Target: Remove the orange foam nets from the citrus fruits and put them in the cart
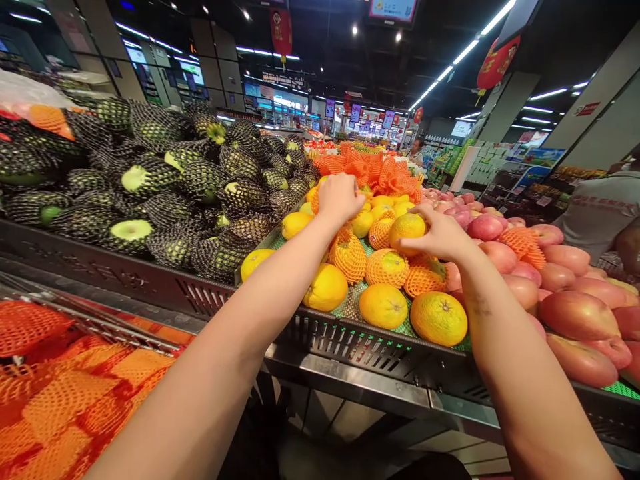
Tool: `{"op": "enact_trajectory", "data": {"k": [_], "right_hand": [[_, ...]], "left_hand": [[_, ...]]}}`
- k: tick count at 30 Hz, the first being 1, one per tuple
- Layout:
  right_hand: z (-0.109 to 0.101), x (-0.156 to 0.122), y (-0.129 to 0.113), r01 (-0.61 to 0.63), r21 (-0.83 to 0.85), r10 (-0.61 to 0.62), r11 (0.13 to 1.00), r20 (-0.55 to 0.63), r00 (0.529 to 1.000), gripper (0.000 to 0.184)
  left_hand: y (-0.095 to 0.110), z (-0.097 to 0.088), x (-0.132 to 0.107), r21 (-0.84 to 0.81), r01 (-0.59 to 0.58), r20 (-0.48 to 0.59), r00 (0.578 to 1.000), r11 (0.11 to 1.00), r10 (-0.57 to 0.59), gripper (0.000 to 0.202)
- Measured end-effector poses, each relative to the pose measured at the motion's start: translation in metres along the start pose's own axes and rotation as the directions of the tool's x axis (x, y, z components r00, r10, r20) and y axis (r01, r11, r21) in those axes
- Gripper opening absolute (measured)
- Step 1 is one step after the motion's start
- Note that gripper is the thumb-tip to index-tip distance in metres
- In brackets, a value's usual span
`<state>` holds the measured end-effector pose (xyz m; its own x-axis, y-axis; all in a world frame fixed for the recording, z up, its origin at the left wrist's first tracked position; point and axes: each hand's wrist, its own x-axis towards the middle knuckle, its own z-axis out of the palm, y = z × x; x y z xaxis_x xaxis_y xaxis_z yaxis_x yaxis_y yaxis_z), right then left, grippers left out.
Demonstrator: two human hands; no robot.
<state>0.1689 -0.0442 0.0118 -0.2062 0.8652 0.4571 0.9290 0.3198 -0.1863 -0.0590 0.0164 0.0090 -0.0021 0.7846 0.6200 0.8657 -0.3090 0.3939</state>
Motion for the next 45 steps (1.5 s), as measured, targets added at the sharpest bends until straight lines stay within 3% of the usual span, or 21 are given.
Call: {"op": "enact_trajectory", "data": {"k": [5, 9, 15, 20, 24, 27, 30, 35, 40, 43, 45], "right_hand": [[-0.002, 0.002, 0.006, 0.026, 0.129, -0.027, 0.991, 0.007, 1.000, 0.064], [-0.009, 0.000, 0.004, 0.020, 0.087, -0.024, 0.996, 0.047, 0.999, 0.067], [-0.007, 0.001, 0.007, 0.020, 0.068, -0.025, 0.998, 0.073, 0.997, 0.071], [-0.009, -0.001, 0.004, 0.024, 0.257, -0.066, 0.966, 0.154, 0.986, 0.073], [-0.014, -0.002, -0.002, 0.020, 0.460, -0.090, 0.888, 0.131, 0.987, 0.047], [-0.008, 0.004, -0.005, 0.026, 0.602, -0.032, 0.798, -0.002, 0.999, 0.032], [0.004, 0.009, -0.009, 0.091, 0.706, -0.014, 0.703, -0.114, 0.993, 0.039], [0.017, 0.004, -0.024, 0.108, 0.761, -0.023, 0.640, -0.122, 0.992, 0.064], [0.010, -0.004, -0.034, 0.083, 0.825, -0.024, 0.558, -0.084, 0.996, 0.066], [0.003, -0.005, -0.033, 0.089, 0.834, 0.031, 0.544, -0.126, 0.992, 0.070], [0.001, -0.003, -0.031, 0.088, 0.825, 0.087, 0.558, -0.163, 0.983, 0.067]], "left_hand": [[0.000, 0.009, 0.005, -0.326, -0.270, -0.233, 0.952, 0.906, 0.200, 0.008], [0.003, 0.010, 0.003, -0.365, -0.407, -0.241, 0.910, 0.838, 0.337, 0.011], [0.013, -0.008, -0.009, -0.210, -0.267, -0.014, 0.963, 0.940, 0.271, 0.034], [0.017, -0.012, -0.014, -0.171, -0.283, 0.009, 0.957, 0.944, 0.289, 0.042], [0.025, -0.016, -0.020, -0.132, -0.310, 0.025, 0.949, 0.942, 0.316, 0.037], [0.032, -0.019, -0.027, -0.109, -0.331, 0.026, 0.941, 0.937, 0.336, 0.032], [0.036, -0.019, -0.031, -0.101, -0.397, -0.030, 0.918, 0.912, 0.396, 0.032], [0.039, -0.014, -0.031, -0.129, -0.543, -0.096, 0.840, 0.830, 0.534, 0.040], [0.044, -0.019, -0.035, -0.170, -0.436, 0.013, 0.896, 0.884, 0.444, 0.051], [0.043, -0.017, -0.034, -0.285, -0.443, 0.008, 0.885, 0.850, 0.465, 0.058], [0.042, -0.011, -0.029, -0.385, -0.403, -0.003, 0.900, 0.831, 0.435, 0.060]]}}
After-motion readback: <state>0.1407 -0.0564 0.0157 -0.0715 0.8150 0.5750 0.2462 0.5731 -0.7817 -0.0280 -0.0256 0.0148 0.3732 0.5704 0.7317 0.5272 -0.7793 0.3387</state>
